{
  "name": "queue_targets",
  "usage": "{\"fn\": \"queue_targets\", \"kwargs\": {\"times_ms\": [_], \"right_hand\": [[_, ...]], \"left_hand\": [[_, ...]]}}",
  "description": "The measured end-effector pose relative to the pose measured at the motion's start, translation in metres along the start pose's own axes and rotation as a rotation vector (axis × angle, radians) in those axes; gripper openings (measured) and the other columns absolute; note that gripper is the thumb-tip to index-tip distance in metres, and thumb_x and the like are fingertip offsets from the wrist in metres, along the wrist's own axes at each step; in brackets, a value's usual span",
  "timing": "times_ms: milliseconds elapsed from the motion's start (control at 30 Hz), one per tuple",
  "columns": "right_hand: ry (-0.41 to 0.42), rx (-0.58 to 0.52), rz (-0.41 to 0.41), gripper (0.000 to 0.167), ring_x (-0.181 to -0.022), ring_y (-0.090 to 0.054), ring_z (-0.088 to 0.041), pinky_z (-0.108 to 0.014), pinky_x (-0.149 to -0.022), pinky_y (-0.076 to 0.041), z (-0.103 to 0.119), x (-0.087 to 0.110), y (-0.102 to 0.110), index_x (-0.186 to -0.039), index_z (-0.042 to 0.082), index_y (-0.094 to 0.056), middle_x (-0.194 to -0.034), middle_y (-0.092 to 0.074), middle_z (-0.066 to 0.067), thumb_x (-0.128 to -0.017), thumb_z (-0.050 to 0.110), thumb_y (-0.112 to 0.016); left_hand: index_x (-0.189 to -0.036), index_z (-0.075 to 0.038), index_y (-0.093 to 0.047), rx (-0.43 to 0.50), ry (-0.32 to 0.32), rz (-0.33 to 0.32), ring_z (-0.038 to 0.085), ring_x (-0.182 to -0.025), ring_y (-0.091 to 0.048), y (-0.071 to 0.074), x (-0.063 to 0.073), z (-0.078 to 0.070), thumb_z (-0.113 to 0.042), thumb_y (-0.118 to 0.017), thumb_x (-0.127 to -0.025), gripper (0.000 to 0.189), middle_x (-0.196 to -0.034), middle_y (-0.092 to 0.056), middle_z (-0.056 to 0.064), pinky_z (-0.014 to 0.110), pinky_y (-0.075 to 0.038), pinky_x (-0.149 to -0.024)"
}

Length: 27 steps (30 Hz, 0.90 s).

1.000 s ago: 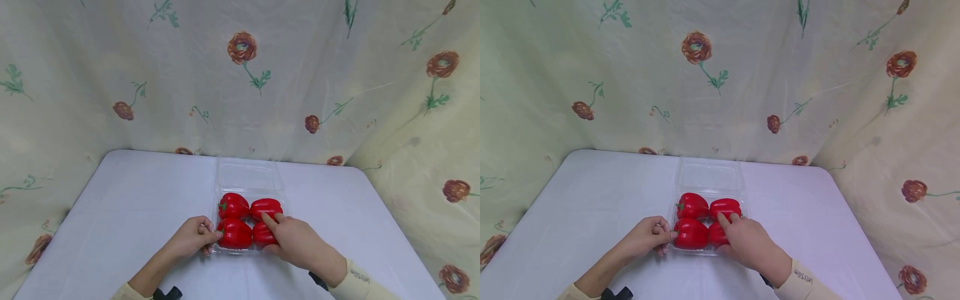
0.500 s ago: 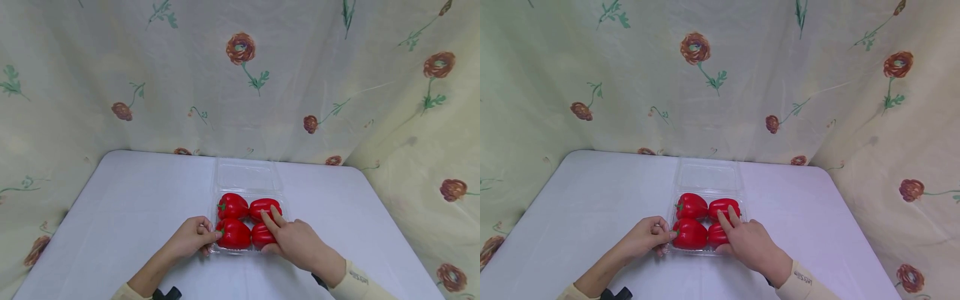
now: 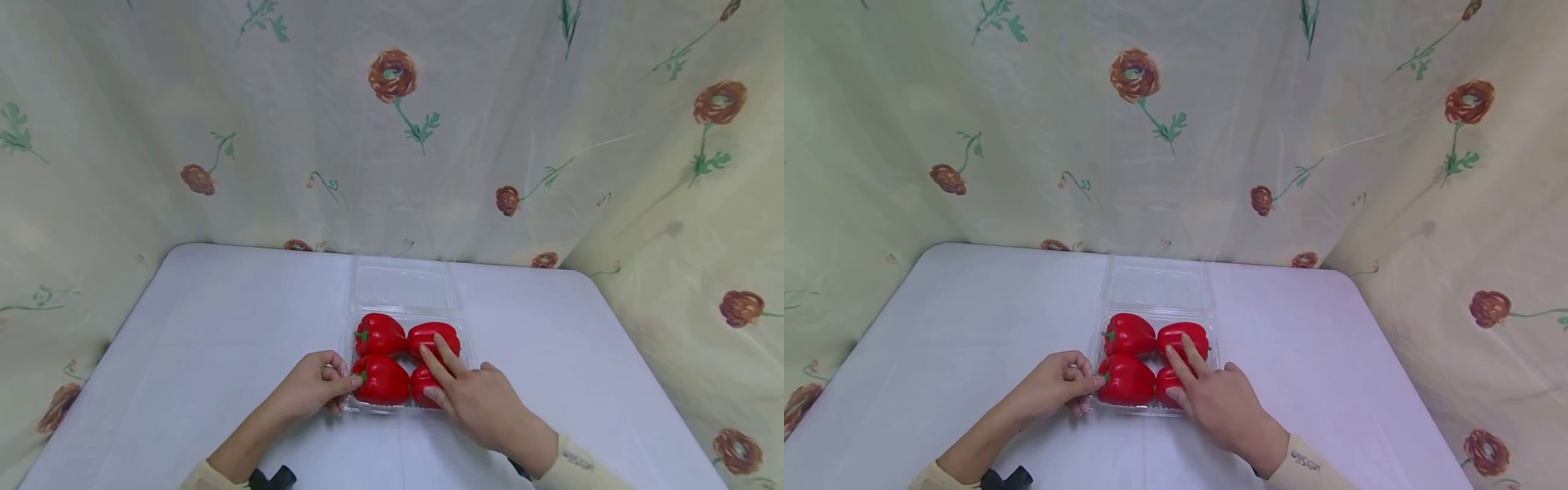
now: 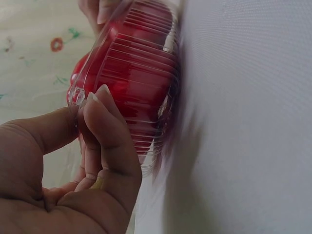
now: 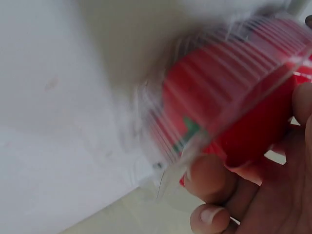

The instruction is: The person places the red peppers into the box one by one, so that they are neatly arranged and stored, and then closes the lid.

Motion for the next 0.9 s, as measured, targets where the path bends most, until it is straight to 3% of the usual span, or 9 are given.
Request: {"fn": "queue_targets", "kwargs": {"times_ms": [333,567,767,900], "right_hand": [[-0.034,0.021,0.007,0.072,-0.040,-0.031,-0.005,-0.025,-0.058,-0.039,0.005,-0.002,-0.007,-0.154,0.022,-0.035,-0.159,-0.033,-0.009,-0.095,0.058,-0.053],[-0.034,-0.008,-0.003,0.069,-0.045,-0.039,-0.001,-0.028,-0.063,-0.047,0.002,-0.001,-0.011,-0.151,0.024,-0.042,-0.156,-0.038,-0.010,-0.093,0.058,-0.056],[-0.021,-0.049,-0.093,0.062,-0.046,-0.041,0.000,-0.025,-0.062,-0.048,-0.001,0.000,0.000,-0.141,0.021,-0.057,-0.146,-0.051,-0.009,-0.089,0.054,-0.065],[-0.042,-0.118,-0.197,0.053,-0.057,-0.054,-0.004,-0.025,-0.064,-0.052,-0.012,-0.001,0.008,-0.132,0.018,-0.065,-0.136,-0.060,-0.006,-0.087,0.047,-0.070]], "left_hand": [[-0.093,-0.004,-0.055,-0.003,0.001,-0.008,0.019,-0.052,-0.062,0.000,0.001,-0.002,-0.026,-0.077,-0.088,0.032,-0.064,-0.064,0.008,0.030,-0.056,-0.057],[-0.093,-0.004,-0.056,-0.003,0.012,0.009,0.018,-0.054,-0.062,0.000,-0.001,0.003,-0.028,-0.076,-0.088,0.033,-0.065,-0.064,0.008,0.031,-0.056,-0.057],[-0.098,-0.005,-0.057,-0.061,0.063,-0.001,0.021,-0.059,-0.064,0.009,-0.005,0.004,-0.039,-0.076,-0.086,0.040,-0.069,-0.066,0.008,0.032,-0.057,-0.060],[-0.100,-0.005,-0.059,-0.089,0.082,-0.034,0.022,-0.061,-0.065,0.022,-0.010,-0.002,-0.038,-0.074,-0.089,0.038,-0.071,-0.066,0.009,0.032,-0.058,-0.061]]}}
Point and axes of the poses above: each hand's wrist, its own x-axis away from the middle knuckle, its own y-axis out of the back of the hand, z = x × y, the point moved 8 cm from there along -x, towards the middle knuckle
